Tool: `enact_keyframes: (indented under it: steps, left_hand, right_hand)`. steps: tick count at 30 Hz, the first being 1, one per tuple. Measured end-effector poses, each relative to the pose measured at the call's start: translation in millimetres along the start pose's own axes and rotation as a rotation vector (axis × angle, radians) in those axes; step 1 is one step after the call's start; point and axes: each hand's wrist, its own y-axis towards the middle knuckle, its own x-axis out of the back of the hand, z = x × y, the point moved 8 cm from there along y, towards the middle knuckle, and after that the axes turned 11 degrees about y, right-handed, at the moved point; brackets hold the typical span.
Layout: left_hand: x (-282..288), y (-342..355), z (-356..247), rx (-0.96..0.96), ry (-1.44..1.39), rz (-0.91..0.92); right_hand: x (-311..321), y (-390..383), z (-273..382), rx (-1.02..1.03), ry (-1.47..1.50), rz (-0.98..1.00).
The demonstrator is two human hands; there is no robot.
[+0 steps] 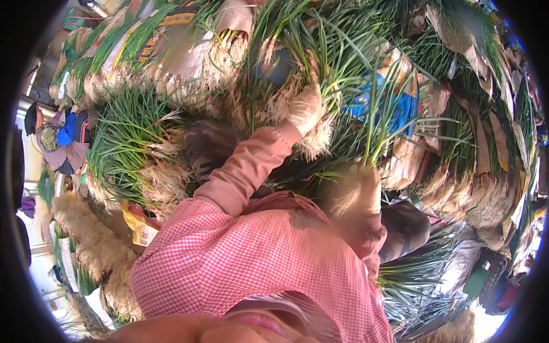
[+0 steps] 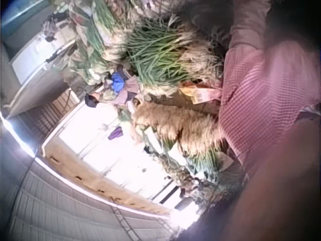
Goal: The person sits on the floor and repeatedly cleans the roots of green onions by hand, removing soil and debris. They handle the onions one at a time, shaking and rubbing the root ends before placing them back into the pile.
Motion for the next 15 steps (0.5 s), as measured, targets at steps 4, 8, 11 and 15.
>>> enact_keyframes:
  steps: [4, 8, 11, 15]
  left_hand:
    - [18, -39, 20, -0.227, -0.612, -0.013]
    - [73, -127, 22, -0.952, -0.749, 0.487]
    - [70, -125, 27, -1.064, -0.641, 0.705]
    - [16, -1, 46, -0.102, -0.841, 0.337]
  right_hand:
    - [16, -16, 22, 0.142, -0.007, 0.031]
    - [44, -15, 35, 0.133, 0.064, -0.224]
    - [26, -12, 41, 0.13, 0.046, -0.153]
    - [-13, -8, 46, 0.212, 0.043, -0.013]
